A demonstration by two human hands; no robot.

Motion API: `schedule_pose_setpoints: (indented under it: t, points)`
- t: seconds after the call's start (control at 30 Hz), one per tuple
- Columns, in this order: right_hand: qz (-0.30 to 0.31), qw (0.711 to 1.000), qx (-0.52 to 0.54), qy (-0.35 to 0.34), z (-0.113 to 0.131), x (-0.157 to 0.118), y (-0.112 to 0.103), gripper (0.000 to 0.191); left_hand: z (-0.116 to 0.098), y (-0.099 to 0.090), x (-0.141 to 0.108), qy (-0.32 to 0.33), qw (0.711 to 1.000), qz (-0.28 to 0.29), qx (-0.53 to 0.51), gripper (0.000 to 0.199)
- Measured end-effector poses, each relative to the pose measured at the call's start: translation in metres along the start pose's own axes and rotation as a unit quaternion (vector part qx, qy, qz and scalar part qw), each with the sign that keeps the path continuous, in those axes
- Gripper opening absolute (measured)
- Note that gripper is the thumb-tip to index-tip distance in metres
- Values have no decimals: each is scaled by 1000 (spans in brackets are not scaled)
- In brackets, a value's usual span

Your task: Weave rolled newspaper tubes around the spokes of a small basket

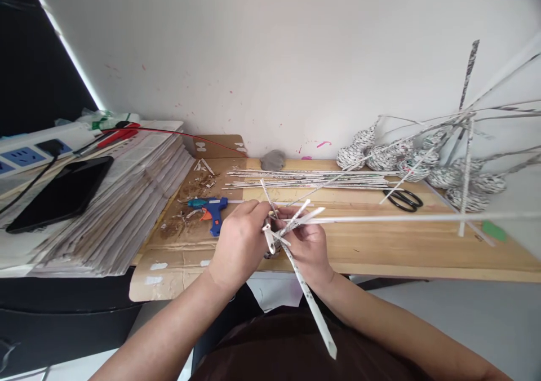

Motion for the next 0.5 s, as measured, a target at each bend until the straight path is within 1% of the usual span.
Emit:
schedule_pose_setpoints:
  t: [0.1,0.2,0.37,0.5]
  points:
    - [-7,1000,-12,-12,-2,0,-1,27,-1,0,0,-4,1000,3,-20,13]
    - [-19,1000,-18,-13,-2,-1,-2,24,3,1,0,-11,999,-3,-44,16]
    - [-7,1000,-18,-6,5,0,1,25,7,0,1,-2,999,24,-37,18]
    - [-18,1000,-7,12,7,3,2,32,5,-3,2,10,999,20,-24,17]
Point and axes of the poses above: each hand's wrist, its own x-axis towards the middle knuckle, its own y-axis out of the palm, z = x × y, the point moved 5 cm from there along x, towards the middle knuckle, and after that the axes turned 2 degrees about -z, right-handed, at the moved point
